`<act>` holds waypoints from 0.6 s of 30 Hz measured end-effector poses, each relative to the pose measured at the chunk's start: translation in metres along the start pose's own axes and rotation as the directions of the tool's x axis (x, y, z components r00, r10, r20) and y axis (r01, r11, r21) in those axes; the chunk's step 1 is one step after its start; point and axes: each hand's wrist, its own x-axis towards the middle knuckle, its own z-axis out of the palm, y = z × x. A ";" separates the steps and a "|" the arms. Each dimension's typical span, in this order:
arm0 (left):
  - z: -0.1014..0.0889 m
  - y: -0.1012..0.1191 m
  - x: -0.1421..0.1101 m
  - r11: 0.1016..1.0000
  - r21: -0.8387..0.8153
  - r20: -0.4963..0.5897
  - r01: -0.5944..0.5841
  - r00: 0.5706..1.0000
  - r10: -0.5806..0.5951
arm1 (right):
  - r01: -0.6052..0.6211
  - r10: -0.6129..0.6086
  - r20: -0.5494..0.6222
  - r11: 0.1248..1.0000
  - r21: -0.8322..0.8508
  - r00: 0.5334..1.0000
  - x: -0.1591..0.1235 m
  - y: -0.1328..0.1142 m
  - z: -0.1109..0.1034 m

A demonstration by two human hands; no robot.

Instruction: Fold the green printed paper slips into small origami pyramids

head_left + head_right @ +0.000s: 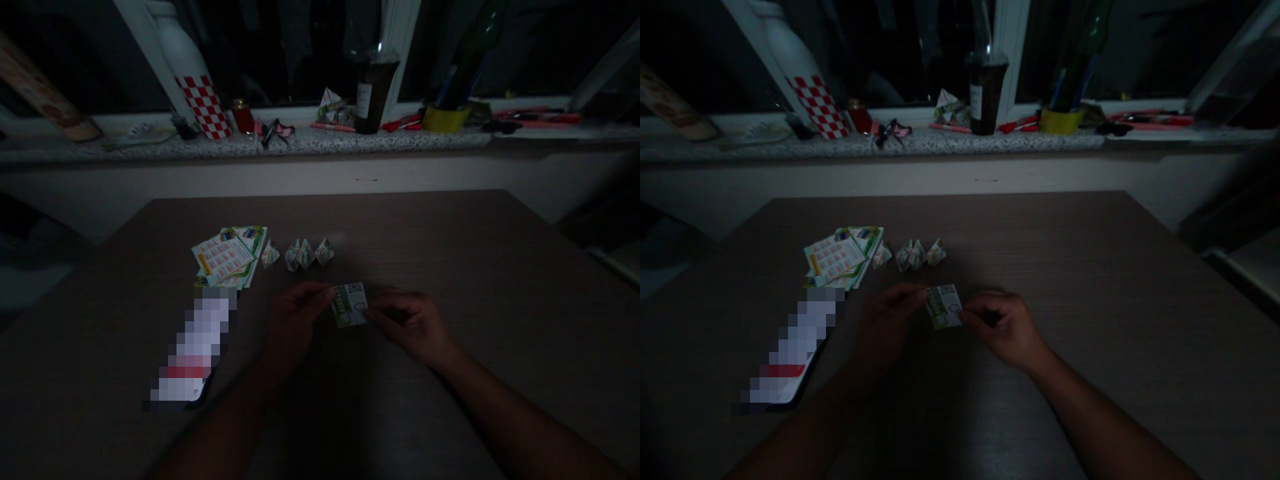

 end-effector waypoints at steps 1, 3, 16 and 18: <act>0.000 0.000 0.000 1.000 -0.001 0.006 0.005 1.000 -0.005 | -0.007 0.007 -0.004 1.000 0.001 1.000 0.000 0.000 0.000; 0.000 0.000 0.000 1.000 -0.004 0.007 0.017 1.000 -0.017 | -0.032 0.032 -0.020 0.999 0.001 0.999 0.000 0.001 0.001; -0.009 0.006 0.005 0.890 0.426 0.080 -0.159 0.987 0.138 | 0.098 -0.105 -0.036 0.982 -0.159 0.994 -0.001 0.003 -0.006; -0.011 0.011 0.004 0.683 0.651 0.198 -0.333 0.942 0.271 | 0.209 -0.211 0.019 0.945 -0.251 0.977 -0.001 0.002 -0.011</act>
